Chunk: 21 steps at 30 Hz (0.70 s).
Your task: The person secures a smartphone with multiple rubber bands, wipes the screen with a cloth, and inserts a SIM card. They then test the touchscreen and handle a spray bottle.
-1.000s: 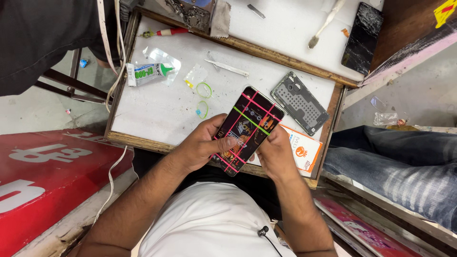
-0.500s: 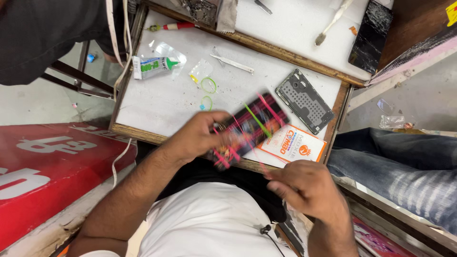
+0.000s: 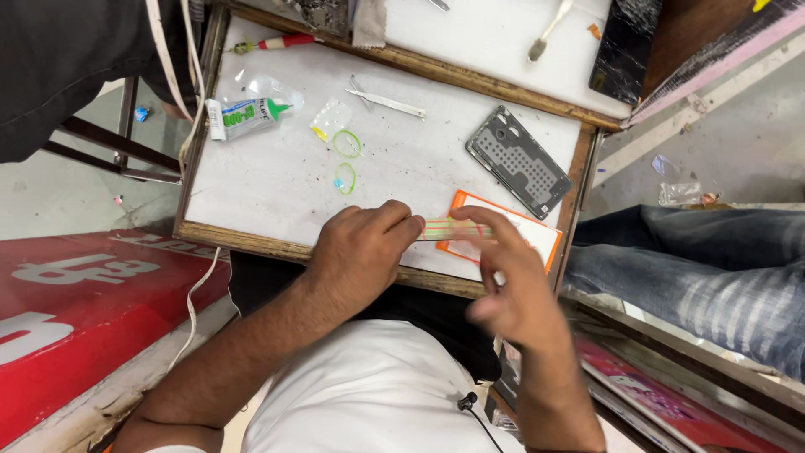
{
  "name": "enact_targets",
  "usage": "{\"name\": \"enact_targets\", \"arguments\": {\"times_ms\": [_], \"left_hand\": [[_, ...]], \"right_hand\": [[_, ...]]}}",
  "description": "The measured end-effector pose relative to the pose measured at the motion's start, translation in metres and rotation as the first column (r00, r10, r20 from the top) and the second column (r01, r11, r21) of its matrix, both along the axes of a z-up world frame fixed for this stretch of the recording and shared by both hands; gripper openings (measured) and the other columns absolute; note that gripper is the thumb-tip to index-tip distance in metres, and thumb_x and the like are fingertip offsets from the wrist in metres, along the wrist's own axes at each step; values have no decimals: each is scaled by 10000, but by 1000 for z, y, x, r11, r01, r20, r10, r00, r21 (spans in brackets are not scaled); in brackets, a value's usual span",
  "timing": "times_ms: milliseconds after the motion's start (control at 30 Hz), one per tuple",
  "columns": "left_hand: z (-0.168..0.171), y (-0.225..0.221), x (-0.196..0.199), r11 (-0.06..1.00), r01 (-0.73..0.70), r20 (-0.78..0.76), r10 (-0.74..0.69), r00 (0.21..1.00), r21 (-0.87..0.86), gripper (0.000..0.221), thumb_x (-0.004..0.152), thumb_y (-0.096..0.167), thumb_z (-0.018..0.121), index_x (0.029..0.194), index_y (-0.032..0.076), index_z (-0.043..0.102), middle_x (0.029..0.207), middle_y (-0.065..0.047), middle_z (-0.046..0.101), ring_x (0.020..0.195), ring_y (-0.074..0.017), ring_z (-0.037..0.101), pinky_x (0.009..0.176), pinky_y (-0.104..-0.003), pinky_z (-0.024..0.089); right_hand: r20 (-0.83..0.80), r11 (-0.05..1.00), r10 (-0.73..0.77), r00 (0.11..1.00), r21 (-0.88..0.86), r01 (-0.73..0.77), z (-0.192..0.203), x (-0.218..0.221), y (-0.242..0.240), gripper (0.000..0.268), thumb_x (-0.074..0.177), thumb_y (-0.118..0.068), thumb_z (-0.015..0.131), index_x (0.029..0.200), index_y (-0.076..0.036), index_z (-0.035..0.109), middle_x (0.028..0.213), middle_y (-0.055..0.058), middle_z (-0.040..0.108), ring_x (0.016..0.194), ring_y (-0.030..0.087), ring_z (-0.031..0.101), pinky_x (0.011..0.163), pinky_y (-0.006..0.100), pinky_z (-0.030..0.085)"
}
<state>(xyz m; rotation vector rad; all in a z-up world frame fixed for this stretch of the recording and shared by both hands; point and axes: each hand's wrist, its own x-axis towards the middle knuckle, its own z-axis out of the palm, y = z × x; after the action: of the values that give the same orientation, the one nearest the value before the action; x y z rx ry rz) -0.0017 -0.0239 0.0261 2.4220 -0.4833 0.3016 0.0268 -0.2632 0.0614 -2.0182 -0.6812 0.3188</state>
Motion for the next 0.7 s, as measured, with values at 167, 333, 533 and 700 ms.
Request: {"name": "enact_targets", "arguments": {"times_ms": [167,333,533,700], "left_hand": [[-10,8,-4,977,-123,-217,83,973,-174,232,839,77,782,1066,72,735,1019,-83,695,793,-282,682,692,-386,541],[-20,41,-4,341,-377,-460,-203,864,-861,255,893,59,789,1129,-5,718,999,-104,736,859,-165,706,803,-317,587],[-12,19,-4,658,-49,-143,-90,986,-751,246,881,22,792,1121,34,739,1045,-72,682,911,-180,694,820,-286,565],[-2,6,-2,987,55,188,-26,982,-152,247,833,19,740,1075,67,714,1033,-57,680,829,-212,710,676,-363,487]], "right_hand": [[238,984,128,963,-153,-93,-36,-17,5,340,794,-290,814,1080,-115,755,1200,159,670,572,159,579,522,284,471],[-93,915,-221,971,324,240,-104,3,-49,182,1003,-99,631,865,2,695,889,83,684,752,158,610,701,254,498],[-701,89,339,628,688,720,-81,11,-31,609,1033,-510,448,1378,-23,572,1440,188,595,673,95,542,668,283,498],[-589,645,316,744,708,287,-41,25,-9,874,897,-813,487,1522,-209,391,1467,211,548,560,60,509,499,182,440]]}}
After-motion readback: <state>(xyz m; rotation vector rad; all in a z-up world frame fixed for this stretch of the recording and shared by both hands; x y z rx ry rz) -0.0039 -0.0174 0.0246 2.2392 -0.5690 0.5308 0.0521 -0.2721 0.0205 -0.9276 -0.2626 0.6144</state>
